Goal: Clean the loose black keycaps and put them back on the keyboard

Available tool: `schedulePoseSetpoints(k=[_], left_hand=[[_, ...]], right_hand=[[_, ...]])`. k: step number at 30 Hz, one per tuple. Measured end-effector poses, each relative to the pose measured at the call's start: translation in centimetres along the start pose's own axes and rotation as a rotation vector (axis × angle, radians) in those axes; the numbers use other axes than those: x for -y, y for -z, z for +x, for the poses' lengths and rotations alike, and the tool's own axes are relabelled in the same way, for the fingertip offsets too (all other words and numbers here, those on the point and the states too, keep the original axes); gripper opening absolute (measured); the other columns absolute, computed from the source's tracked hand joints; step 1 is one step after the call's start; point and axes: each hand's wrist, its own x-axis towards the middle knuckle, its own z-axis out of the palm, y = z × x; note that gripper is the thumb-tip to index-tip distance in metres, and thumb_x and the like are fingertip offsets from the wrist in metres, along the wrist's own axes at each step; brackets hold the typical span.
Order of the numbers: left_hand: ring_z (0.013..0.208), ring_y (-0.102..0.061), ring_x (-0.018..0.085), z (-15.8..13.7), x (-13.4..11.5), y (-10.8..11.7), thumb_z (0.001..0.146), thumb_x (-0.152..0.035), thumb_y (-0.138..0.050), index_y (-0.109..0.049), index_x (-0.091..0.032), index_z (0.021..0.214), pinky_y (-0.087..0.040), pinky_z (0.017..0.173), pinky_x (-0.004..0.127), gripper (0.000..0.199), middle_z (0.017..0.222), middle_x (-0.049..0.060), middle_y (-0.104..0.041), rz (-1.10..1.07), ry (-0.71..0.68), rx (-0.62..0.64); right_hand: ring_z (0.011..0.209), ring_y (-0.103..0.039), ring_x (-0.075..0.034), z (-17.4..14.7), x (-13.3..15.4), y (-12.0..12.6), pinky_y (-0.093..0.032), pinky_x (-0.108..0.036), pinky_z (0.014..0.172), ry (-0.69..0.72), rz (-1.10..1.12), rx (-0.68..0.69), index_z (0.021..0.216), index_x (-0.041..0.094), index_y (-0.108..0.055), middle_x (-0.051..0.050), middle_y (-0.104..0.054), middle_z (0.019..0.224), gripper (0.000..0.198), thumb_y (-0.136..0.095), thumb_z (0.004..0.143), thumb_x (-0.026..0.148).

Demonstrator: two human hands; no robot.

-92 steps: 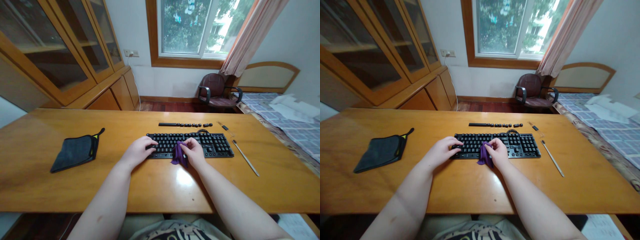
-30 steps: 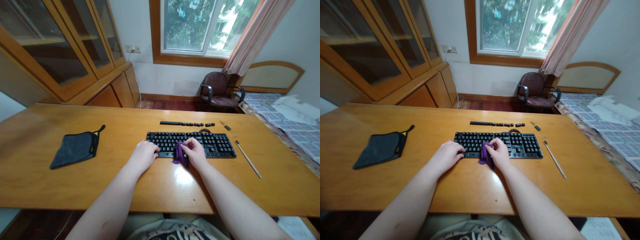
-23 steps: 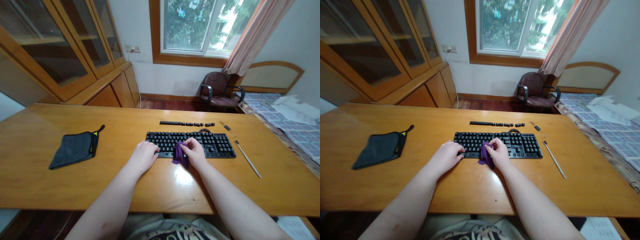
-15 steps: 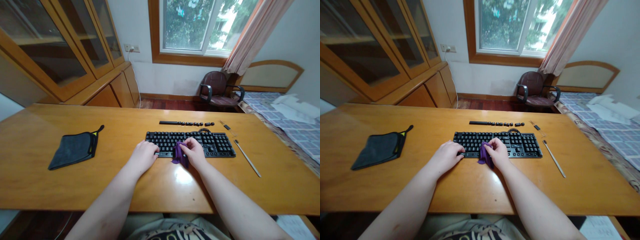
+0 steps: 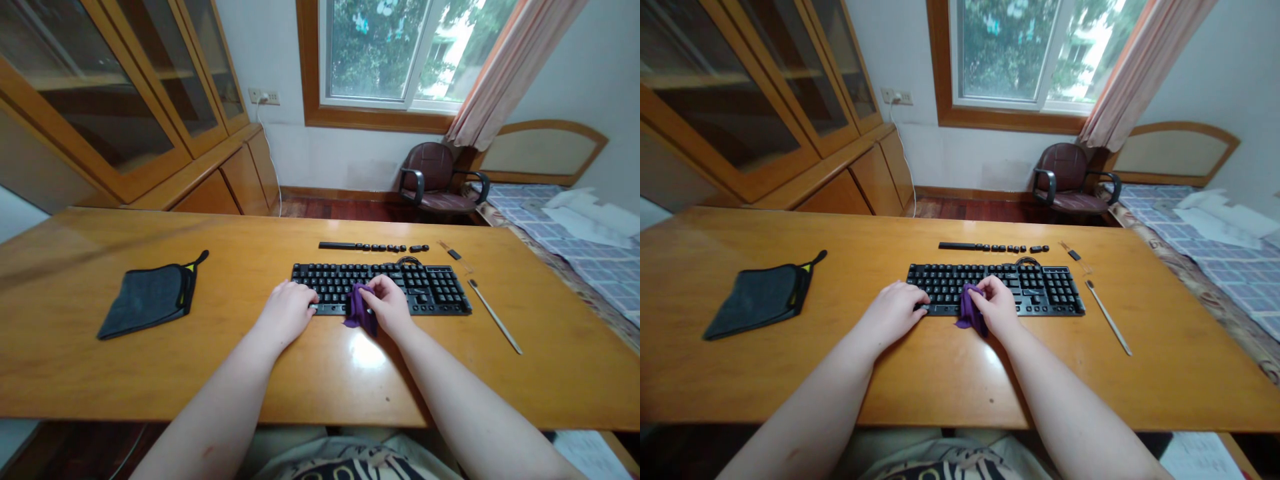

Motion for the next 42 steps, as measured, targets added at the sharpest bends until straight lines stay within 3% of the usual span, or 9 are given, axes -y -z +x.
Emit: schedulePoseSetpoints(k=[12, 24, 42], left_hand=[[0.084, -0.058, 0.022, 0.34, 0.2, -0.11, 0.069, -0.022, -0.064, -0.067, -0.025, 0.077, -0.042, 0.078, 0.034, 0.01, 0.083, 0.001, -0.069, -0.02, 0.031, 0.037], [0.086, -0.059, 0.023, 0.4, 0.83, -0.43, 0.073, -0.027, -0.062, -0.071, -0.026, 0.087, -0.044, 0.079, 0.034, 0.017, 0.089, 0.002, -0.07, -0.011, 0.02, 0.058], [0.086, -0.058, 0.023, 0.3, -0.11, -0.37, 0.071, -0.026, -0.063, -0.069, -0.026, 0.082, -0.043, 0.076, 0.033, 0.012, 0.085, 0.002, -0.068, 0.027, 0.061, 0.045]], right_hand=[[0.053, -0.046, -0.012, -0.07, 0.12, -0.01, -0.037, -0.025, 0.051, -0.006, 0.001, -0.003, 0.07, 0.021, -0.049, 0.004, -0.051, 0.059, 0.022, -0.065, 0.072, 0.036], [0.054, -0.046, -0.012, -0.1, 0.34, 0.05, -0.036, -0.024, 0.052, -0.005, 0.002, 0.001, 0.071, 0.021, -0.049, 0.004, -0.049, 0.059, 0.021, -0.064, 0.073, 0.035], [0.053, -0.044, -0.012, -0.1, 0.01, -0.03, -0.035, -0.025, 0.051, -0.009, 0.002, -0.001, 0.07, 0.021, -0.049, 0.003, -0.051, 0.06, 0.02, -0.065, 0.072, 0.034]])
